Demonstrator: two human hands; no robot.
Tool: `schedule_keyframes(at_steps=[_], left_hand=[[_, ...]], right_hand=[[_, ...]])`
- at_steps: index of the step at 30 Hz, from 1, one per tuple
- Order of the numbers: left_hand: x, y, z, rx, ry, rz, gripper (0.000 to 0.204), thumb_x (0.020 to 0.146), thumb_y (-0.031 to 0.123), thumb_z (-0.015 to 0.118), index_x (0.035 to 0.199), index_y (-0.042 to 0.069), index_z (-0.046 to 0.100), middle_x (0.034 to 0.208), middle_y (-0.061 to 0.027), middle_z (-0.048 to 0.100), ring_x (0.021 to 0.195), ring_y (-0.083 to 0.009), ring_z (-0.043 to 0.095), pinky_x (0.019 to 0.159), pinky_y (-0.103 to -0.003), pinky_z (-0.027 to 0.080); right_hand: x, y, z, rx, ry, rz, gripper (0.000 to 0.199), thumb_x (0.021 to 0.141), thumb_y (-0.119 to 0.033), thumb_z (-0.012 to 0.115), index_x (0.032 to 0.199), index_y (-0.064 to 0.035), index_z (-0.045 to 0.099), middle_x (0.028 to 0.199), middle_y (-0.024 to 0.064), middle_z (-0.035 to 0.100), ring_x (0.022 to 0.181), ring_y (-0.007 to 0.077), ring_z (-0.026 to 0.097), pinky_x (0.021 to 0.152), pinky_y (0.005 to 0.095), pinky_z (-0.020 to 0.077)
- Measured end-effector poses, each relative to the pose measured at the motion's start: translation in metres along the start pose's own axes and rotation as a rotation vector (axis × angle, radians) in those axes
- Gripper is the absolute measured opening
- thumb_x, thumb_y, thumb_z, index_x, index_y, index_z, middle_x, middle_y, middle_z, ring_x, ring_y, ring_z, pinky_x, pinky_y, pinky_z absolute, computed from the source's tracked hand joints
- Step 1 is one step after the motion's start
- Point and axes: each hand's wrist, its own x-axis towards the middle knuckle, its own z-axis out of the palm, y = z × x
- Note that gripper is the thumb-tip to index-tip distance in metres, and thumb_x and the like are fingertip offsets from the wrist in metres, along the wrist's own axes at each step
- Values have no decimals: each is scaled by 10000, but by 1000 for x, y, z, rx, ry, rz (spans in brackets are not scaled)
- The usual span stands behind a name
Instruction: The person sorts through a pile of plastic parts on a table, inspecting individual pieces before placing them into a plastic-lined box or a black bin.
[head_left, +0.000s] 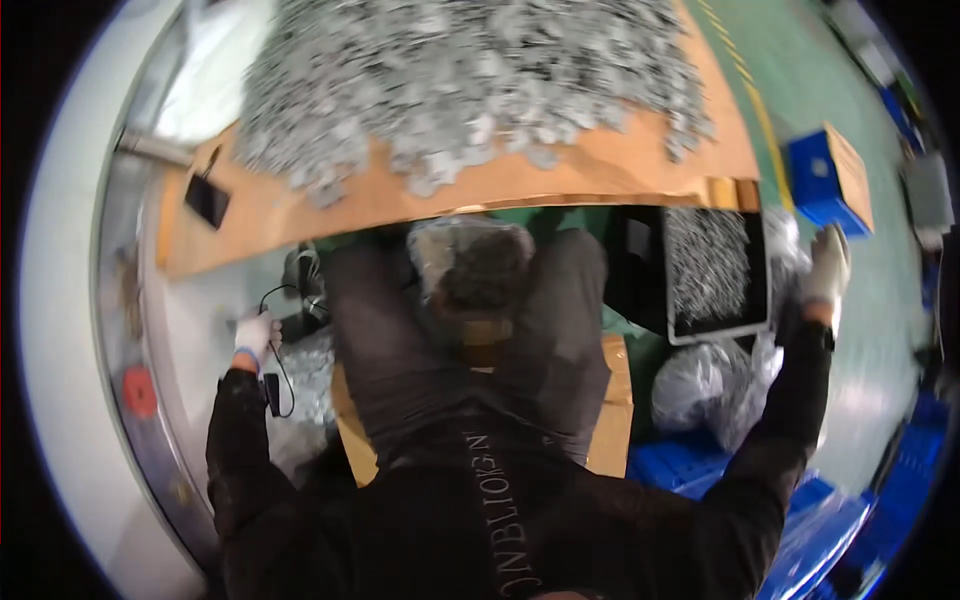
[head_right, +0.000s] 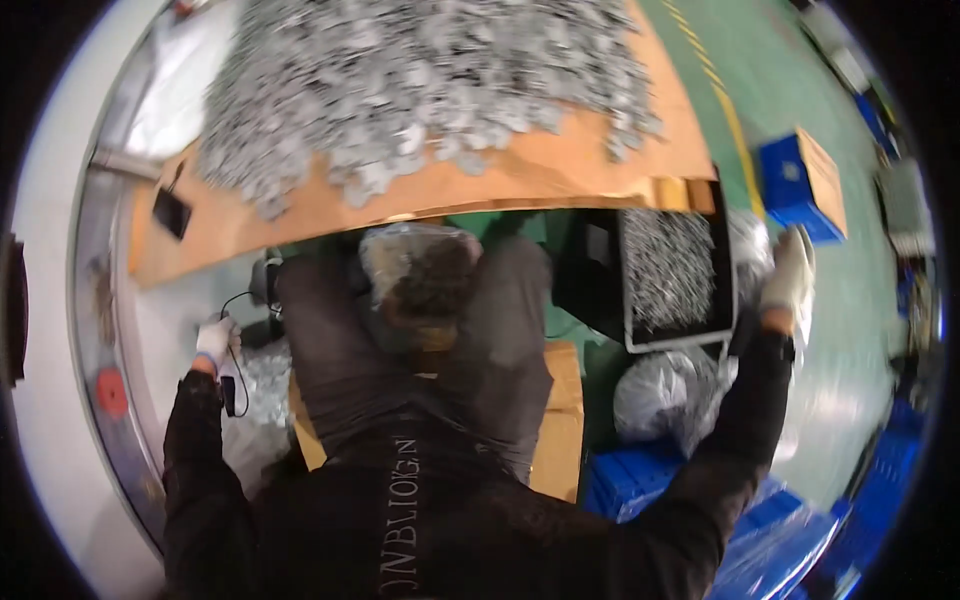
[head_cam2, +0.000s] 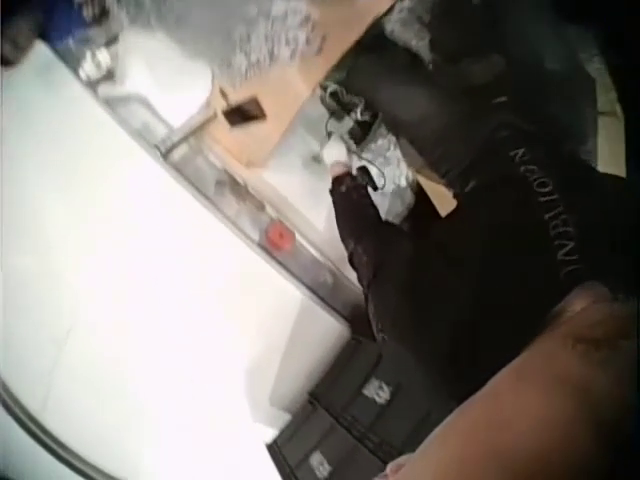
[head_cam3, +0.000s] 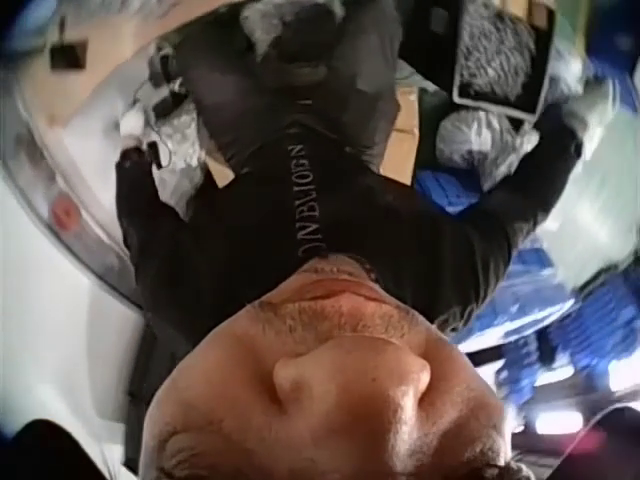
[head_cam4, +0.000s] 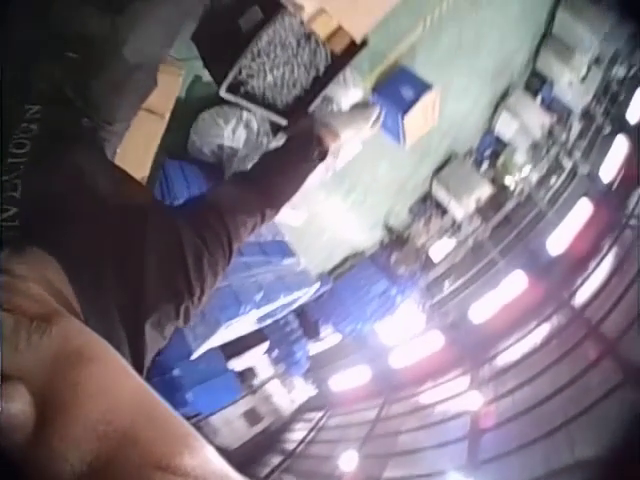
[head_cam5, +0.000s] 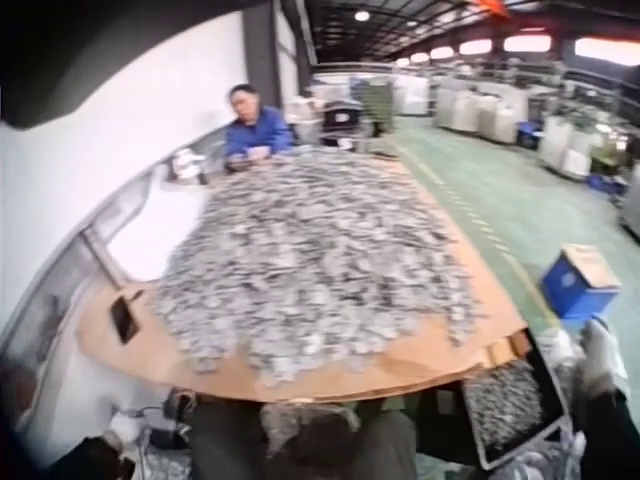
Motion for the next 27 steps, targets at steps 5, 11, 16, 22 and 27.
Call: schedule_keyframes(at_steps=[5,11,16,22,27], left_hand=[[-73,22,60,1227,152,585,526,973,269,695,1452,70,612,1198,-242,755,1187,-440,701,1054,-502,553],[-168,148,176,571,182,1446,278,963,109,734,1239,80,728,1199,-169,743,1152,-391,697,998,-482,559],[-148,201,207,515,593,1414,546,938,239,779,1448,140,612,1462,-160,620,1338,-410,590,1137,-533,461],[-121,208,240,564,532,1244,652,977,327,711,1568,145,505,1599,-191,523,1510,-432,449,1282,-542,310],[-112,216,256,549,332,1330,646,990,316,670,1584,142,485,1636,-223,489,1560,-436,399,1320,-548,257]], right_hand=[[-117,-27,106,-333,-153,-405,321,1041,-109,709,1348,-18,730,1220,83,763,1133,205,708,1031,348,555],[-273,-50,275,-606,-766,-908,327,968,-89,777,1291,-47,752,1277,196,744,1189,345,719,1041,380,562],[-329,-47,345,-702,-729,-949,381,917,-241,841,1242,-57,766,1279,199,740,1205,394,692,1054,468,553],[-358,-40,387,-692,-749,-966,407,891,-300,854,1227,-83,778,1284,169,745,1207,388,684,1053,483,538],[-357,-30,403,-606,-867,-1004,378,886,-279,850,1210,-96,783,1280,134,753,1166,377,694,1042,471,532]])
